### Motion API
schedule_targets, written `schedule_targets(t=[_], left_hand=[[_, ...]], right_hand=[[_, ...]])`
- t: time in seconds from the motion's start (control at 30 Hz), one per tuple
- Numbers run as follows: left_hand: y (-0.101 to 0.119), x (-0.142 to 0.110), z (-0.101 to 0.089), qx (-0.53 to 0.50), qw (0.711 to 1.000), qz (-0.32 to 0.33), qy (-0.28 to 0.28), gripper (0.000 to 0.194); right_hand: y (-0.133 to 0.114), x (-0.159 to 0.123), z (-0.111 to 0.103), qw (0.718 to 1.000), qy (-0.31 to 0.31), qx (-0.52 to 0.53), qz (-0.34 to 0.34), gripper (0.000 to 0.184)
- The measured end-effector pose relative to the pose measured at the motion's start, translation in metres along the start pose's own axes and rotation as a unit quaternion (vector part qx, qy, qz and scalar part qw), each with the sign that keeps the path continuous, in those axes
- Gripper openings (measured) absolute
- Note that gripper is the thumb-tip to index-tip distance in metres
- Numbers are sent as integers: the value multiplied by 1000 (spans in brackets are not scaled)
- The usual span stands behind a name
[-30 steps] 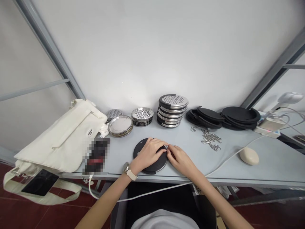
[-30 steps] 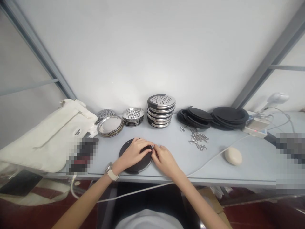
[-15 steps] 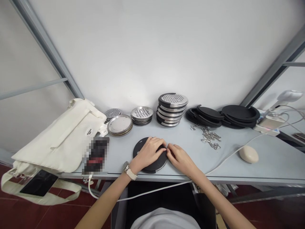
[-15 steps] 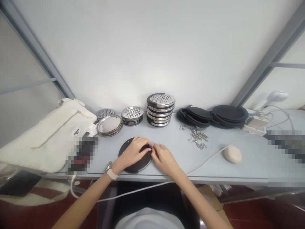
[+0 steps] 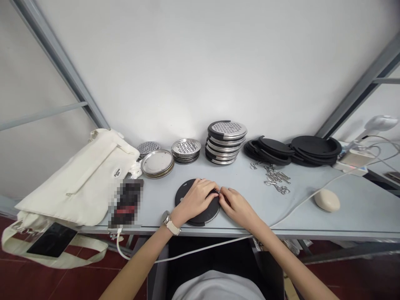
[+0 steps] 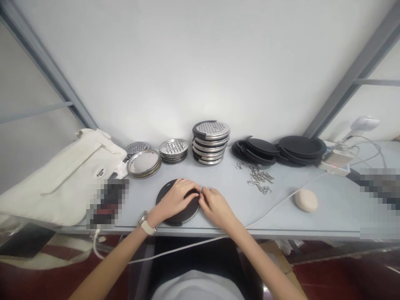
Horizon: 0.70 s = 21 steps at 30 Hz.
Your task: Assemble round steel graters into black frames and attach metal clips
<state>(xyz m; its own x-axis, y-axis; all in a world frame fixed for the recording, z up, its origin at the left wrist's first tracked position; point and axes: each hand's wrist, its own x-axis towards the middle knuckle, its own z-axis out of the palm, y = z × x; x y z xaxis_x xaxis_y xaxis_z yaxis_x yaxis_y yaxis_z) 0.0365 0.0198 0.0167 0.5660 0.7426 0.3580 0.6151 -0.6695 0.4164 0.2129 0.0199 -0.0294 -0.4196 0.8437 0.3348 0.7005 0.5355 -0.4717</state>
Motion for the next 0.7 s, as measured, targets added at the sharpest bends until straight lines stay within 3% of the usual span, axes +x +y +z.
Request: schedule_targets(t=[0.7], left_hand=[[-1, -1, 2, 15, 1000, -2, 14, 8]], right_hand=[[0, 0, -1, 1000, 2, -19, -5, 19]])
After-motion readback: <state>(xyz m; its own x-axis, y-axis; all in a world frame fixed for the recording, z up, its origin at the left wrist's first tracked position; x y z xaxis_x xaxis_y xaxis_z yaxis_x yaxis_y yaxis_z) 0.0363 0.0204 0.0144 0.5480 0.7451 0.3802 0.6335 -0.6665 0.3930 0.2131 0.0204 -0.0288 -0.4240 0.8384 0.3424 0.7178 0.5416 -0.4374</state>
